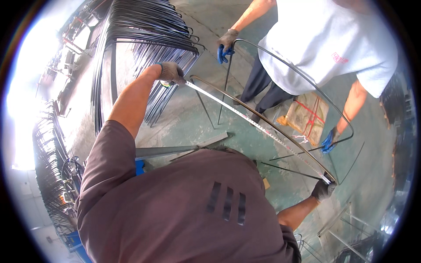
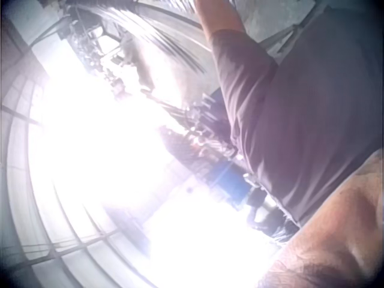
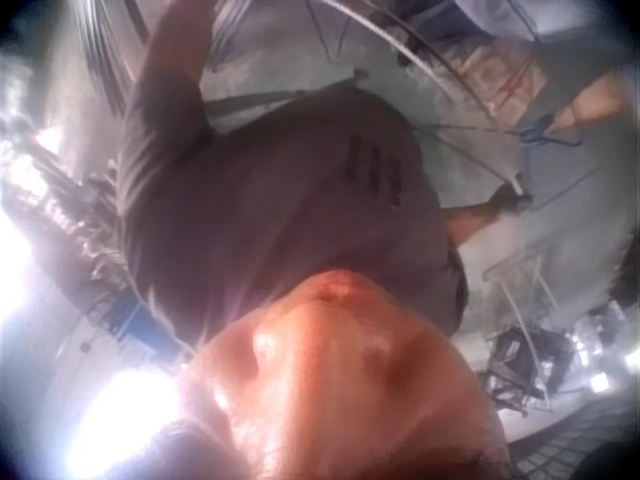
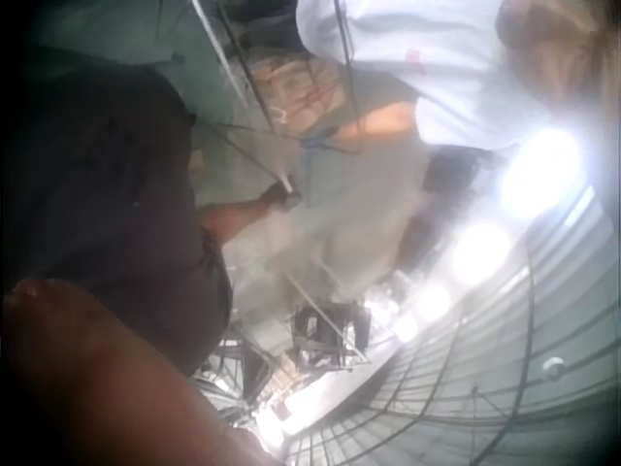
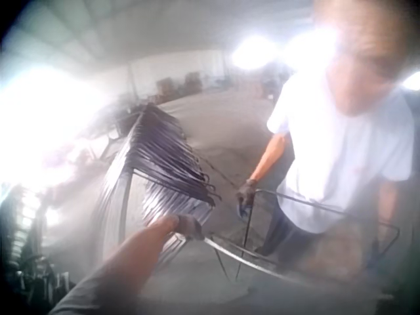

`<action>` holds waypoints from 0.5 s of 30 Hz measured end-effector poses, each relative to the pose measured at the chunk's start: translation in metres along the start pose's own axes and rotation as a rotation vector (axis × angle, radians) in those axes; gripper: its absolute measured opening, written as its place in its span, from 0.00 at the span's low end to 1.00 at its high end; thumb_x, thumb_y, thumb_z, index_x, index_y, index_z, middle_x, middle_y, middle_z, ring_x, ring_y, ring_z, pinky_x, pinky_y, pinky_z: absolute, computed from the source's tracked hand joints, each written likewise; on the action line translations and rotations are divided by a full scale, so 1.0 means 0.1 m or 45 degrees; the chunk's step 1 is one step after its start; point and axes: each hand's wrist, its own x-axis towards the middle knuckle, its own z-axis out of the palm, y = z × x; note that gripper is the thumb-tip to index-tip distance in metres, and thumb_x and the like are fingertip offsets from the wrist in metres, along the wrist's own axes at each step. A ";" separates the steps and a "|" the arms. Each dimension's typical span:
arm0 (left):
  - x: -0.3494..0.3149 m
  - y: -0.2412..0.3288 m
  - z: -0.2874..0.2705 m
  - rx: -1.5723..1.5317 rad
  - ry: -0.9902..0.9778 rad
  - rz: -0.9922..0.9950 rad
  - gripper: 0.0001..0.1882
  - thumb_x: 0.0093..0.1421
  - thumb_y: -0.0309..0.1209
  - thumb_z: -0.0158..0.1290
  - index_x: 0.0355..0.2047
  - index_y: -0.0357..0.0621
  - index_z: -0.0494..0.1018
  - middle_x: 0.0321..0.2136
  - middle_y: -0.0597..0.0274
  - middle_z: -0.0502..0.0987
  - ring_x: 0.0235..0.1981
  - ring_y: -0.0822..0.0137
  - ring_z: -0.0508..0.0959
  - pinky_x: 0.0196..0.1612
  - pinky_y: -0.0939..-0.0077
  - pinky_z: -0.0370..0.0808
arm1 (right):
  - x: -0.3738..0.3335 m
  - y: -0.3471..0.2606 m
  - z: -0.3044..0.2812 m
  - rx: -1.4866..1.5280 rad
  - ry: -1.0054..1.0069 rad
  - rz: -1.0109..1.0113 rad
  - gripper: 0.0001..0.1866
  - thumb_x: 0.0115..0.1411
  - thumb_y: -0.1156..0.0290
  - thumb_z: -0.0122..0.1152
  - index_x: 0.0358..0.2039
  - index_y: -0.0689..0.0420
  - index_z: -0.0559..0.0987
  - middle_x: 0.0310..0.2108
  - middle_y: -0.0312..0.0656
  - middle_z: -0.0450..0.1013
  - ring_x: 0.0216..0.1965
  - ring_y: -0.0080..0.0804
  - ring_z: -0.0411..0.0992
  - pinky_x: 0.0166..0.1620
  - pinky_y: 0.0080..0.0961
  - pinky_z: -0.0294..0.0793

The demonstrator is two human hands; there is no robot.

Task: The person uses a tape measure to check the dimensions of a metal frame structure in a workshop. They measure various sides and diagonals of the frame while a coworker assists by holding the structure steady. The person also handles metal rods and a tape measure throughout the process.

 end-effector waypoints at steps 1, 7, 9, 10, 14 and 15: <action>0.01 -0.04 0.01 0.006 0.004 0.016 0.20 0.60 0.48 0.68 0.44 0.47 0.88 0.38 0.63 0.88 0.40 0.63 0.84 0.48 0.66 0.79 | 0.01 0.01 0.07 -0.017 0.042 -0.015 0.25 0.70 0.48 0.67 0.52 0.58 0.86 0.53 0.42 0.84 0.59 0.42 0.78 0.76 0.51 0.60; 0.02 0.02 -0.01 0.008 -0.037 0.030 0.20 0.59 0.47 0.69 0.44 0.47 0.88 0.38 0.61 0.88 0.40 0.63 0.84 0.48 0.66 0.78 | -0.01 -0.06 0.10 -0.039 -0.142 0.029 0.22 0.73 0.50 0.64 0.50 0.56 0.85 0.49 0.36 0.84 0.57 0.35 0.78 0.77 0.51 0.58; 0.05 -0.01 -0.03 -0.005 -0.045 0.022 0.20 0.58 0.46 0.70 0.44 0.47 0.88 0.38 0.61 0.89 0.41 0.64 0.84 0.48 0.66 0.78 | -0.01 -0.09 0.02 -0.026 -0.077 0.009 0.22 0.71 0.49 0.65 0.50 0.57 0.86 0.48 0.39 0.85 0.55 0.38 0.79 0.74 0.50 0.61; 0.12 -0.05 -0.02 -0.010 -0.042 0.020 0.19 0.58 0.46 0.69 0.43 0.47 0.88 0.38 0.61 0.89 0.41 0.64 0.84 0.48 0.66 0.78 | 0.01 -0.10 -0.07 -0.017 -0.036 -0.023 0.23 0.71 0.48 0.66 0.49 0.57 0.86 0.49 0.42 0.85 0.54 0.41 0.80 0.72 0.48 0.64; 0.01 0.06 -0.03 0.029 -0.037 -0.010 0.18 0.59 0.46 0.69 0.42 0.47 0.88 0.38 0.63 0.89 0.40 0.64 0.85 0.46 0.66 0.79 | 0.03 -0.05 0.02 -0.031 -0.083 0.026 0.22 0.70 0.48 0.67 0.47 0.56 0.87 0.48 0.41 0.85 0.54 0.40 0.80 0.72 0.47 0.64; 0.03 0.04 -0.04 0.026 -0.051 -0.007 0.18 0.60 0.47 0.68 0.42 0.47 0.88 0.38 0.63 0.89 0.40 0.64 0.85 0.46 0.65 0.79 | 0.02 -0.07 0.03 -0.049 -0.101 0.022 0.22 0.70 0.48 0.68 0.46 0.56 0.87 0.47 0.41 0.85 0.54 0.40 0.80 0.72 0.47 0.65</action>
